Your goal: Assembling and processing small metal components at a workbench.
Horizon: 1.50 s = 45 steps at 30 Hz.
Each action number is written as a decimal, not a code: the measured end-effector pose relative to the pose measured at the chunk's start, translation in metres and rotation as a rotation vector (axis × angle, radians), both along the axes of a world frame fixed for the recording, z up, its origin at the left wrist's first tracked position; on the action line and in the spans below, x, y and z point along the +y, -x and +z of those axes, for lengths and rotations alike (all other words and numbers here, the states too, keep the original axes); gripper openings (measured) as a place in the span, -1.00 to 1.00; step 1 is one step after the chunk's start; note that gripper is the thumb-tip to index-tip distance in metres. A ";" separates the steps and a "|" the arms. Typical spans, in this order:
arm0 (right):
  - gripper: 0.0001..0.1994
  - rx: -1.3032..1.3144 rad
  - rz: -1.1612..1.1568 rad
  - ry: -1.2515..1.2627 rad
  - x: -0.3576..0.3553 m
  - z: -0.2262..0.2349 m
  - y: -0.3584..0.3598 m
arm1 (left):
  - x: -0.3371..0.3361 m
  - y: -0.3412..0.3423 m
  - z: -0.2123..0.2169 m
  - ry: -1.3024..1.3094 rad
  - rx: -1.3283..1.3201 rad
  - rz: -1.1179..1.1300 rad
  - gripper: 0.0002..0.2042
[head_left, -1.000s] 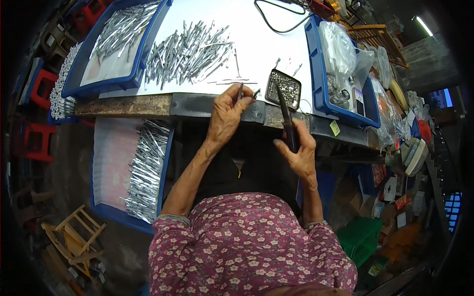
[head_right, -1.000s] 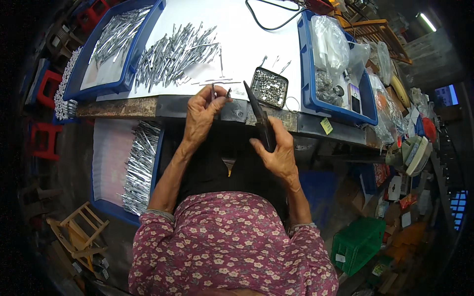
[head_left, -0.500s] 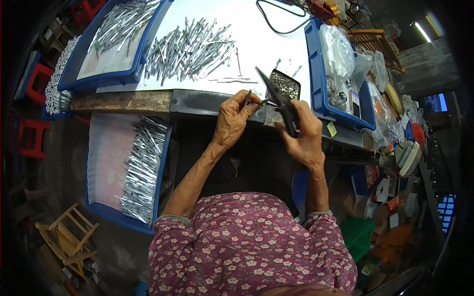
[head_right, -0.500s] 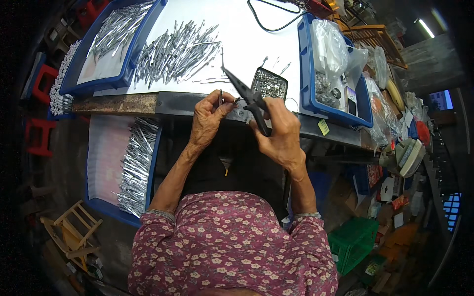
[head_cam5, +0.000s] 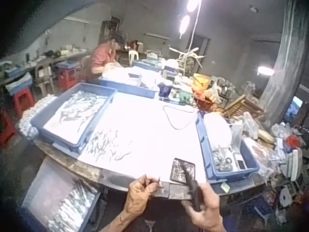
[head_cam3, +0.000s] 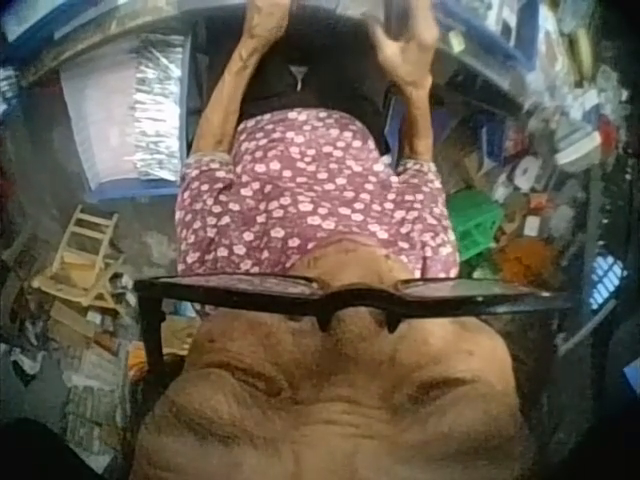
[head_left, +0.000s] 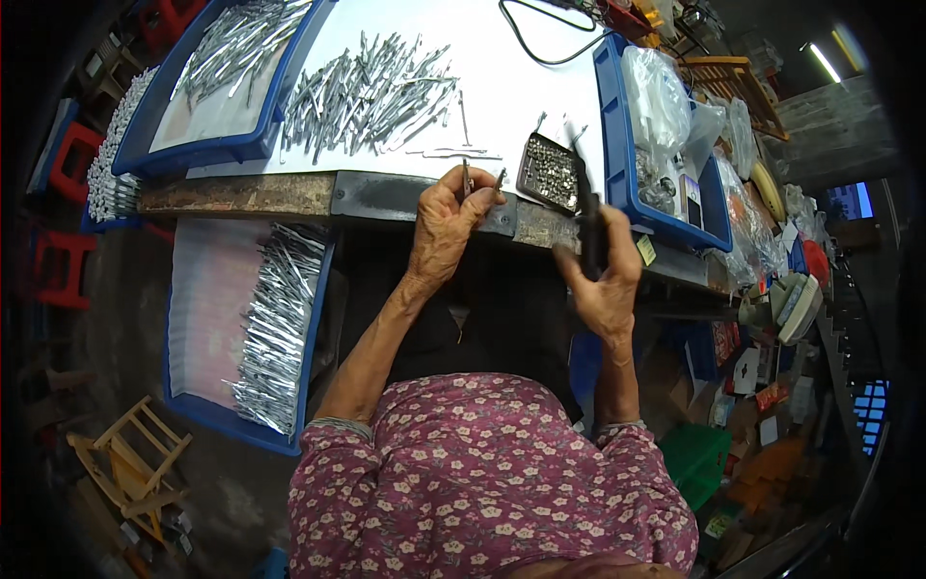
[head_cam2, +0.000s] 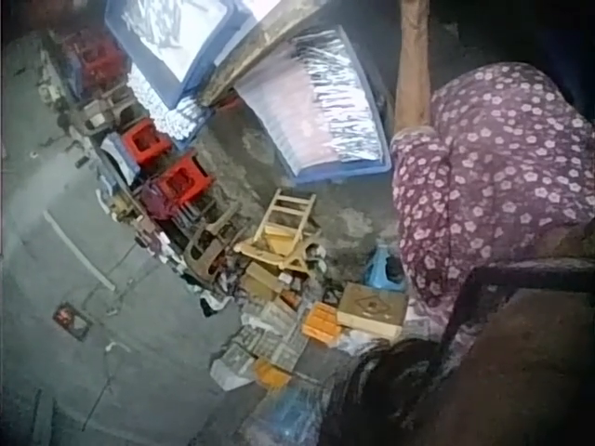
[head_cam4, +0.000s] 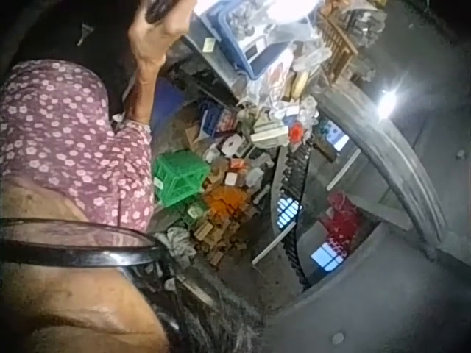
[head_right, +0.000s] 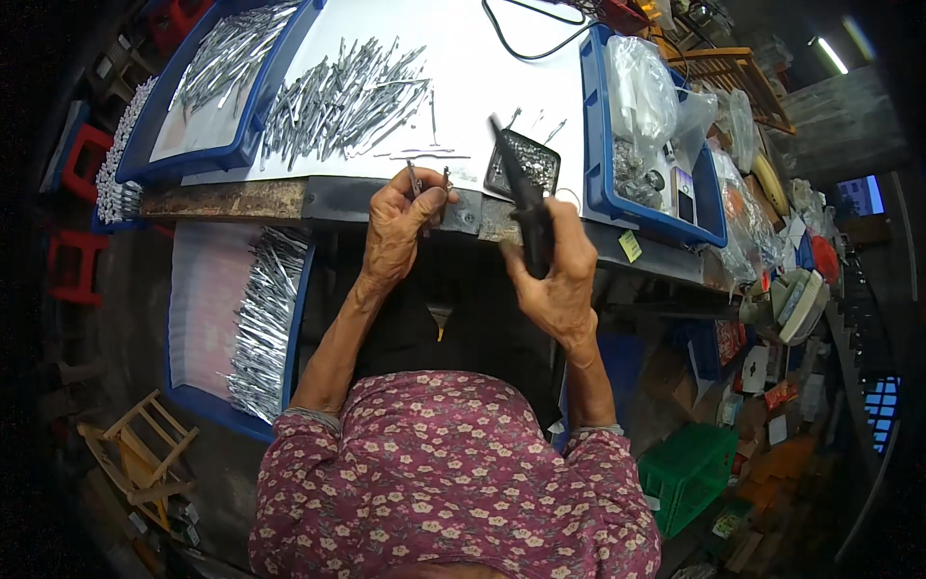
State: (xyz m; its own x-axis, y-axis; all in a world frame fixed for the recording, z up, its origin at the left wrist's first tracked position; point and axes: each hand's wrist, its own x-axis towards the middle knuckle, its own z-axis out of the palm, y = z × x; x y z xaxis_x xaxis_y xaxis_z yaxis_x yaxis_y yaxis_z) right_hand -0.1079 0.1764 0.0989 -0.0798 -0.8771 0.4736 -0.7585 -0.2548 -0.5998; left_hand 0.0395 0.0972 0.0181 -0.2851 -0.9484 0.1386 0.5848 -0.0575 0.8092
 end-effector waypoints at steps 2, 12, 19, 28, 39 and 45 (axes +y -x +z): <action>-0.54 0.080 0.066 -0.067 0.003 -0.014 0.006 | 0.000 -0.001 0.004 -0.044 0.112 -0.060 -0.88; -0.52 0.260 0.078 0.089 0.017 -0.046 0.007 | 0.007 -0.007 0.012 -0.412 0.390 -0.208 -0.91; -0.52 0.318 0.087 0.113 0.019 -0.055 0.010 | 0.008 -0.007 -0.003 -0.401 0.499 -0.334 -0.89; -0.54 0.193 0.106 -0.046 0.025 -0.062 0.007 | 0.017 0.004 0.000 -0.368 0.473 -0.258 -0.93; -0.62 -0.789 0.363 -0.678 0.036 -0.048 0.016 | 0.012 0.003 0.006 0.964 -0.650 0.663 -0.81; -0.54 -1.172 0.447 -0.912 0.041 -0.046 0.017 | 0.005 -0.005 0.009 1.155 -0.779 0.544 -0.80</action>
